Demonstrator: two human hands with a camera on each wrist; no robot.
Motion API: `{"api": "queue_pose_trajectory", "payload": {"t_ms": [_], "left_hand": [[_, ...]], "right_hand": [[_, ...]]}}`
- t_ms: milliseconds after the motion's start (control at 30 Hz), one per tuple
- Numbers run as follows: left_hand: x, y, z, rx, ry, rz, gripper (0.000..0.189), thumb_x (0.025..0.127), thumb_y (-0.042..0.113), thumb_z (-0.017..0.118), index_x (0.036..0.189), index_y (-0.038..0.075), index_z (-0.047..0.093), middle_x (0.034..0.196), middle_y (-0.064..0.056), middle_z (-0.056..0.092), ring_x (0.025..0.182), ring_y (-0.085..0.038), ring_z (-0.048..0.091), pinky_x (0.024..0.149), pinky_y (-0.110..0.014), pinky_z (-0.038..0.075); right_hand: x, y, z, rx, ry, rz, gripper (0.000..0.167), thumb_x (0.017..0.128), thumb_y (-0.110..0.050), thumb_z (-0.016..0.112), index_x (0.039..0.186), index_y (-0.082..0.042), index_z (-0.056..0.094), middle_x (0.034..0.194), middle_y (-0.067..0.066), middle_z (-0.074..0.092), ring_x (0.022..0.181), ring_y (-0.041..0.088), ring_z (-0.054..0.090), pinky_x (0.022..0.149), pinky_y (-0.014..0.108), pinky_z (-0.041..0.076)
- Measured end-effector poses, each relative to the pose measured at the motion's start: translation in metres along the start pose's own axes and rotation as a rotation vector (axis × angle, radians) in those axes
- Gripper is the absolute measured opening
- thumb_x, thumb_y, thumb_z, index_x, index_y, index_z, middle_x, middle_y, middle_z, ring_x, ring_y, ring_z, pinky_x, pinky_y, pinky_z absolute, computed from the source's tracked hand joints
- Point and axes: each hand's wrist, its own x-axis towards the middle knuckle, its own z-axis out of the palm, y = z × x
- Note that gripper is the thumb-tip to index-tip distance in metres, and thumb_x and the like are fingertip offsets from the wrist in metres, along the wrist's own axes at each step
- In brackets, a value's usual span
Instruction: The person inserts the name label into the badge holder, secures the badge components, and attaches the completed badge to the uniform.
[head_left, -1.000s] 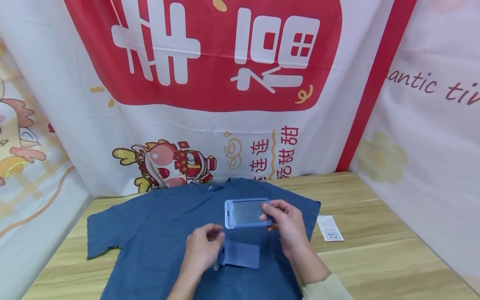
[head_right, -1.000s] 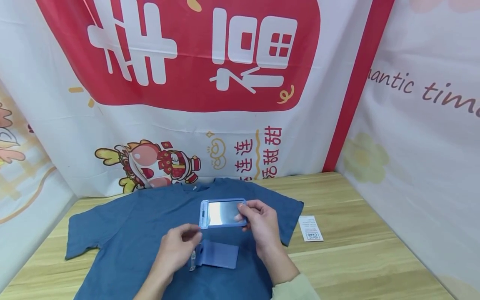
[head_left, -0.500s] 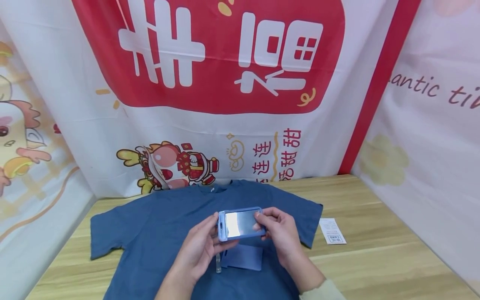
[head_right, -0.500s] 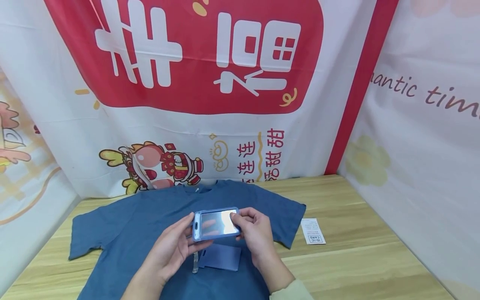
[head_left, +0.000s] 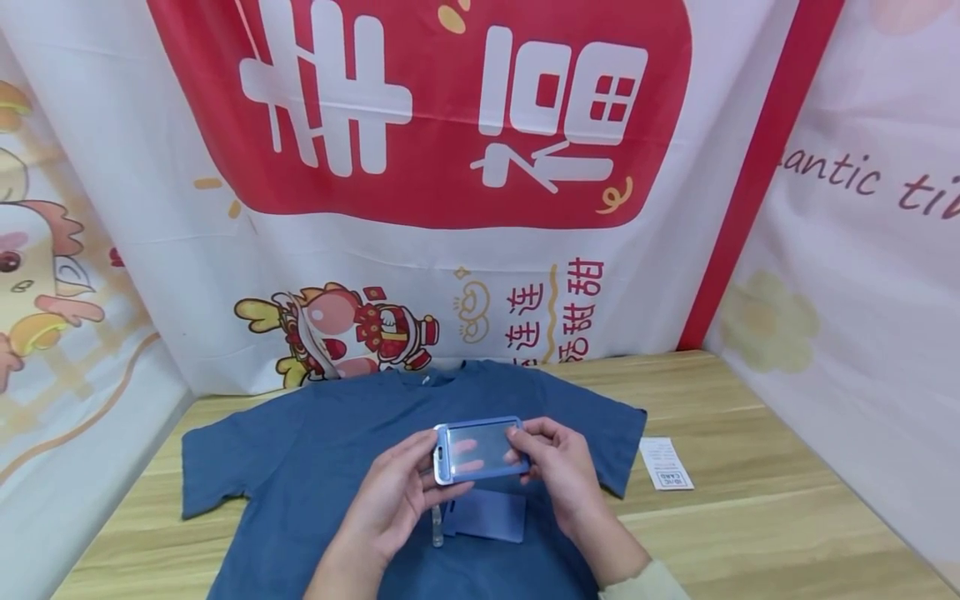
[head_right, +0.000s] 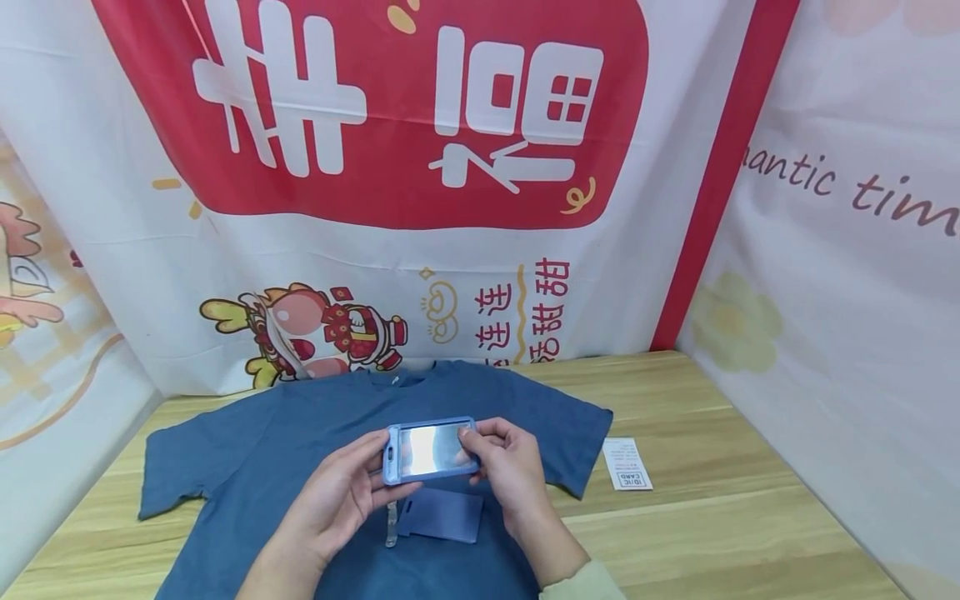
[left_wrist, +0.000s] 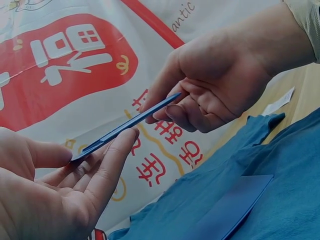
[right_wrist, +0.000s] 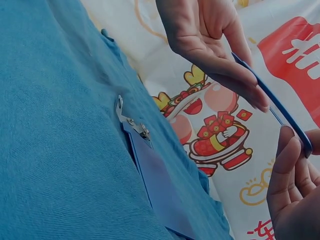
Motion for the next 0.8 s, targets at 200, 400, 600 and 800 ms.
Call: {"api": "queue_pose_trajectory", "payload": {"t_ms": [200, 400, 600, 800], "left_hand": [[-0.0035, 0.0039, -0.0040, -0.017, 0.039, 0.001, 0.060, 0.117, 0.029, 0.046, 0.165, -0.004, 0.030, 0.136, -0.013, 0.075, 0.115, -0.015, 0.078, 0.096, -0.038, 0.065], [-0.0058, 0.0053, -0.0052, -0.013, 0.098, -0.001, 0.060, 0.117, 0.032, 0.048, 0.164, -0.002, 0.033, 0.141, -0.018, 0.071, 0.124, -0.028, 0.075, 0.098, -0.043, 0.065], [-0.0058, 0.0050, -0.0009, -0.014, 0.119, -0.002, 0.055, 0.117, 0.031, 0.047, 0.163, 0.003, 0.039, 0.141, -0.020, 0.071, 0.114, -0.027, 0.079, 0.092, -0.039, 0.066], [-0.0047, 0.0058, 0.0007, -0.037, 0.093, 0.015, 0.052, 0.116, 0.028, 0.051, 0.162, 0.007, 0.044, 0.142, -0.020, 0.071, 0.113, -0.027, 0.079, 0.094, -0.037, 0.066]], "right_hand": [[0.0010, 0.0011, 0.0040, 0.007, -0.045, 0.021, 0.029, 0.099, -0.025, 0.080, 0.116, -0.002, 0.073, 0.079, 0.002, 0.078, 0.063, 0.013, 0.071, 0.059, 0.027, 0.056], [0.0005, 0.0023, 0.0052, 0.016, -0.084, -0.012, 0.037, 0.099, -0.013, 0.075, 0.136, -0.008, 0.068, 0.087, 0.005, 0.079, 0.065, 0.014, 0.070, 0.060, 0.026, 0.057], [-0.0022, 0.0029, 0.0039, 0.017, -0.059, -0.009, 0.037, 0.100, -0.012, 0.075, 0.137, -0.010, 0.070, 0.093, 0.010, 0.080, 0.067, 0.016, 0.072, 0.062, 0.026, 0.059], [-0.0030, 0.0017, 0.0028, 0.037, -0.049, -0.019, 0.037, 0.100, -0.009, 0.075, 0.137, -0.007, 0.069, 0.092, 0.009, 0.080, 0.067, 0.015, 0.072, 0.061, 0.026, 0.059]]}}
